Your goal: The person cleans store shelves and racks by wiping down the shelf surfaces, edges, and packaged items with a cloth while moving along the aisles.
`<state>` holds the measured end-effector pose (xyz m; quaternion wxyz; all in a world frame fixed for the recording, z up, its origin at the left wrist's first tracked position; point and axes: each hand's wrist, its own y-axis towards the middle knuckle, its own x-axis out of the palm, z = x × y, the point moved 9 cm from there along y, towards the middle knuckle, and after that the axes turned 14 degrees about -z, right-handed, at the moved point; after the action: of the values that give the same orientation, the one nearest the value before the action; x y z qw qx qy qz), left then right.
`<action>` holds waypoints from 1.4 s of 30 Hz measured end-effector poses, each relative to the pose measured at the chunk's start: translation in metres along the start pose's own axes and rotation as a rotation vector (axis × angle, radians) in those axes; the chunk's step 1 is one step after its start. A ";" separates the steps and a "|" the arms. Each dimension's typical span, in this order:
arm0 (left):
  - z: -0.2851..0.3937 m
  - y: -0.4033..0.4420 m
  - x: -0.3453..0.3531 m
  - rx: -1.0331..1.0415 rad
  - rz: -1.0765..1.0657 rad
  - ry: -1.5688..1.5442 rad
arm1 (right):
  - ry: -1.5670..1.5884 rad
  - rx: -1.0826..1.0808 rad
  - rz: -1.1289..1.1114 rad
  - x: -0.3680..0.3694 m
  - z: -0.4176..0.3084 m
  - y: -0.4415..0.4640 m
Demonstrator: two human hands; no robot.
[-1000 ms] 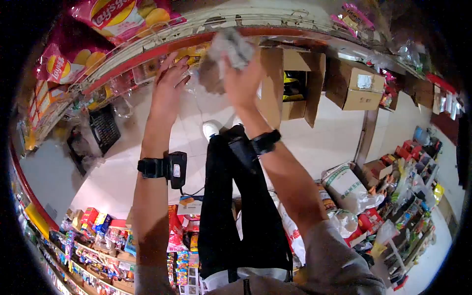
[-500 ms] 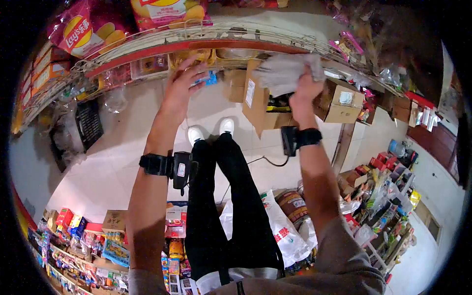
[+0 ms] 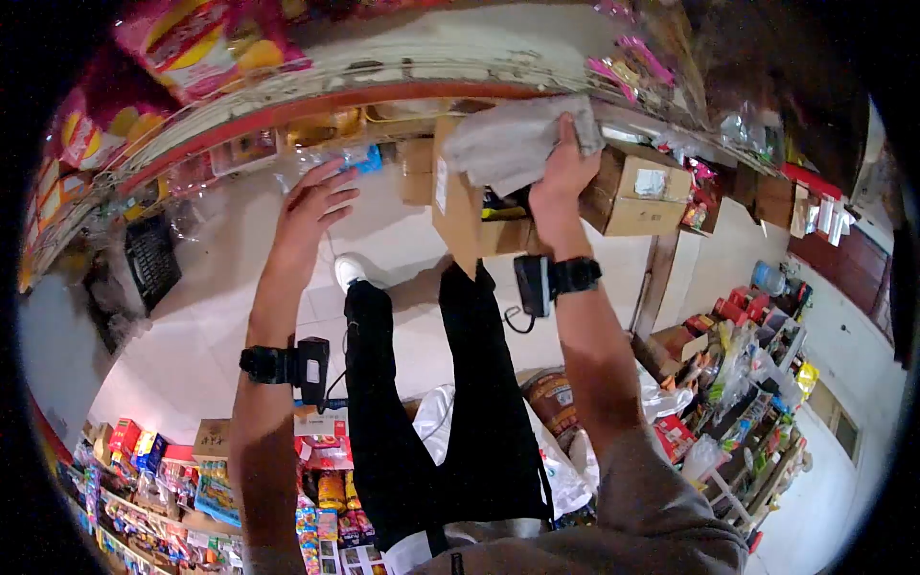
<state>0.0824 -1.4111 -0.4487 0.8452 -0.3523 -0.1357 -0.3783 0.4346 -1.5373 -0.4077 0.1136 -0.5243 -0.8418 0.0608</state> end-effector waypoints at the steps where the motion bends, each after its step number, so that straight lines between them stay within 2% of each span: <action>1: -0.004 0.001 0.007 -0.002 -0.032 0.047 | -0.040 -0.049 0.006 -0.018 -0.006 0.015; 3: -0.007 0.010 0.022 0.010 -0.065 0.101 | -0.036 -0.026 0.013 -0.049 -0.009 0.037; 8: -0.027 0.011 0.053 -0.045 0.044 0.035 | -0.153 -0.010 0.063 -0.110 -0.020 0.079; 12: -0.038 0.015 0.075 -0.068 0.092 0.070 | 0.020 -0.043 0.026 -0.153 -0.032 0.123; 15: -0.051 0.018 0.091 -0.083 0.068 0.083 | 0.026 -0.045 0.129 -0.212 -0.033 0.163; 17: -0.054 0.022 0.105 -0.075 0.075 0.058 | -0.098 0.043 0.234 -0.256 -0.038 0.181; 18: -0.057 0.024 0.112 -0.062 0.087 0.026 | -0.096 0.046 0.238 -0.260 -0.046 0.176; 20: -0.064 0.028 0.121 -0.069 0.082 0.035 | -0.132 -0.096 0.163 -0.252 -0.083 0.160; 21: -0.069 0.030 0.127 -0.096 0.089 0.039 | -0.265 -0.038 0.174 -0.257 -0.086 0.154; 22: -0.075 0.030 0.132 -0.124 0.096 0.042 | -0.265 -0.035 0.175 -0.261 -0.082 0.145; 24: -0.082 0.030 0.140 -0.127 0.100 0.040 | -0.483 -0.281 -0.081 -0.232 -0.088 0.120; 25: -0.086 0.030 0.144 -0.145 0.079 0.035 | -0.703 -0.377 -0.168 -0.206 -0.097 0.098; 27: -0.094 0.027 0.148 -0.169 0.055 0.034 | -0.907 -0.469 -0.342 -0.159 -0.091 0.070; 29: -0.100 0.024 0.149 -0.192 0.061 0.028 | -0.843 -0.420 -0.476 -0.112 -0.098 0.056; 33: -0.104 0.019 0.149 -0.175 0.088 0.011 | -1.018 -0.435 -0.431 -0.095 -0.075 0.089; 36: -0.104 0.017 0.147 -0.173 0.097 0.018 | -1.026 -0.463 -0.422 -0.114 -0.072 0.104; 38: -0.105 0.015 0.146 -0.141 0.091 -0.013 | -1.054 -0.388 -0.398 -0.132 -0.074 0.113; 42: -0.104 0.011 0.139 -0.153 0.120 -0.001 | -1.046 -0.525 -0.188 -0.173 -0.088 0.129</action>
<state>0.1808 -1.5546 -0.4597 0.8370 -0.4234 -0.0857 -0.3359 0.6429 -1.6364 -0.3730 -0.4449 -0.3586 -0.8157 0.0904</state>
